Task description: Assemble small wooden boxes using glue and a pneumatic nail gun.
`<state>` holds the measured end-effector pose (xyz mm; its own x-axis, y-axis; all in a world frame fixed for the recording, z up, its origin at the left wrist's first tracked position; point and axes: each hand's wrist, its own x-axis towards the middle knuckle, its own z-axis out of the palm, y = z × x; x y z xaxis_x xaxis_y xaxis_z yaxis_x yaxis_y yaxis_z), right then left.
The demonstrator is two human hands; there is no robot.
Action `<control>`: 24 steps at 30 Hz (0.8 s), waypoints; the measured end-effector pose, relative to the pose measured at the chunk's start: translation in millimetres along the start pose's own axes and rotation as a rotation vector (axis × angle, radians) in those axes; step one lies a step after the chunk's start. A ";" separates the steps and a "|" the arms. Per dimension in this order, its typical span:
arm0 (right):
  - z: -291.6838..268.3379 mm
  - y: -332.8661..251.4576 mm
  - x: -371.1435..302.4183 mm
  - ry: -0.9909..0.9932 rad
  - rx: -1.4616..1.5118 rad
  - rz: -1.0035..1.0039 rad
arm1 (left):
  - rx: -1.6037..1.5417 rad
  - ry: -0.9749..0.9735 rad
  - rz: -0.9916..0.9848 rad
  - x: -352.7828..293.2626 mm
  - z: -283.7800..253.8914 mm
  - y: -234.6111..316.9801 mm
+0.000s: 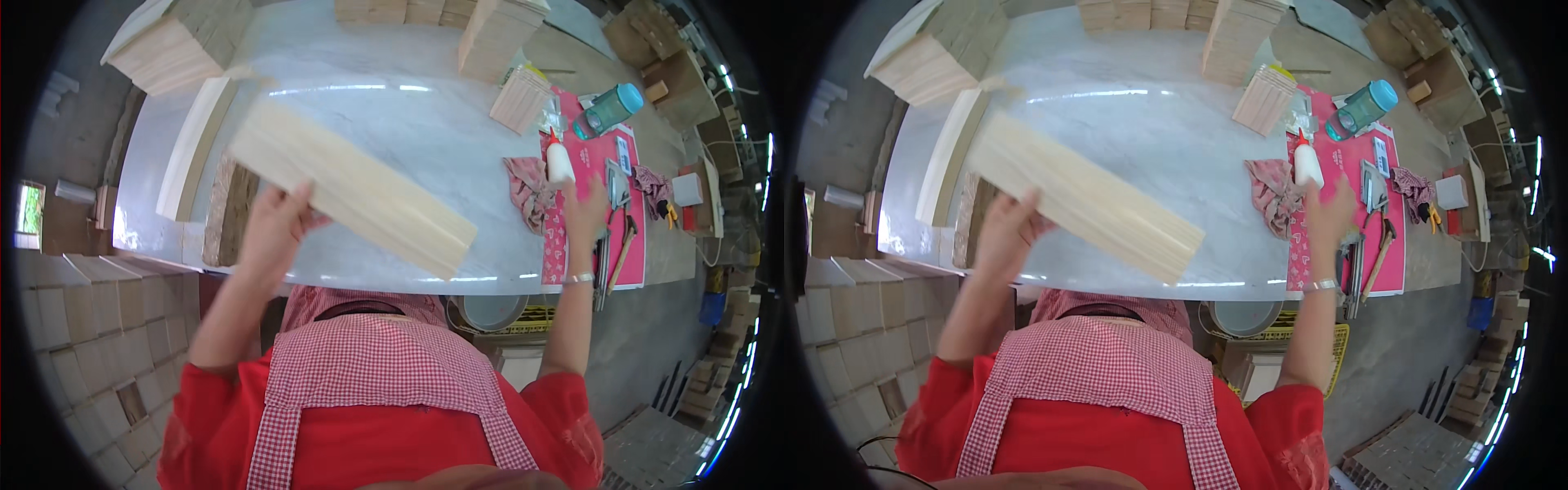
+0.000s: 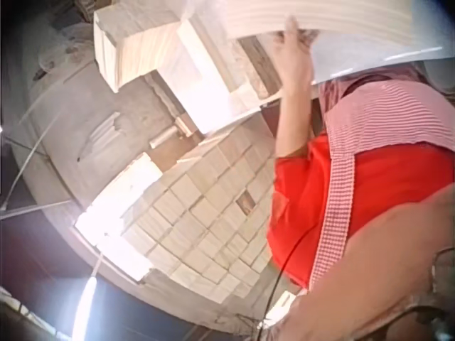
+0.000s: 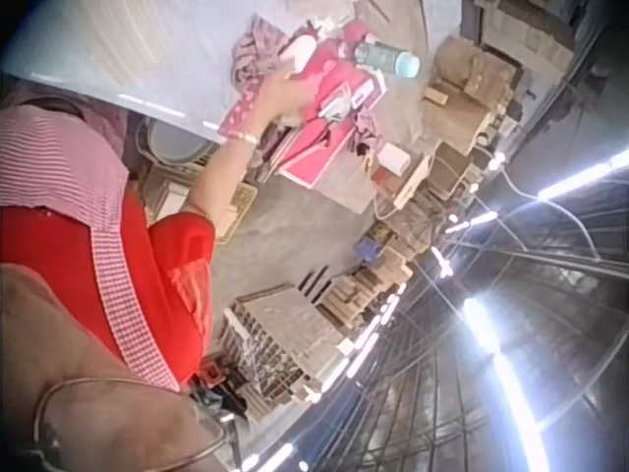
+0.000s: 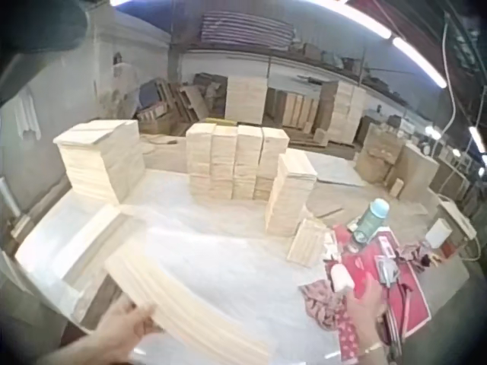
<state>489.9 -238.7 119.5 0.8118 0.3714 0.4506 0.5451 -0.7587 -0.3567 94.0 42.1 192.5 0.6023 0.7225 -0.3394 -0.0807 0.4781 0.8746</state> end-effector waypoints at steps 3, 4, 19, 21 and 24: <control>71.3 -67.8 33.8 -0.026 0.122 0.069 | -0.063 0.058 -0.086 -11.5 -10.5 -50.5; 92.5 -88.6 40.8 0.069 0.067 0.078 | -0.105 0.104 -0.101 -15.6 -12.6 -62.0; 72.6 -113.5 18.1 -0.123 0.991 0.230 | 0.126 -0.234 -0.414 -58.0 -54.9 -78.0; 41.3 -117.7 -25.4 -0.396 1.293 0.269 | 0.451 -0.440 -0.184 -49.6 -40.4 -60.6; -13.1 -160.5 -83.5 -0.455 1.745 0.101 | 0.703 -0.560 0.273 -18.2 20.2 -42.9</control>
<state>331.9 -155.0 149.8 0.6765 0.6941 0.2461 -0.1794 0.4794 -0.8590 102.5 -1.6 168.2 0.9424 0.3326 -0.0357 0.1130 -0.2160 0.9698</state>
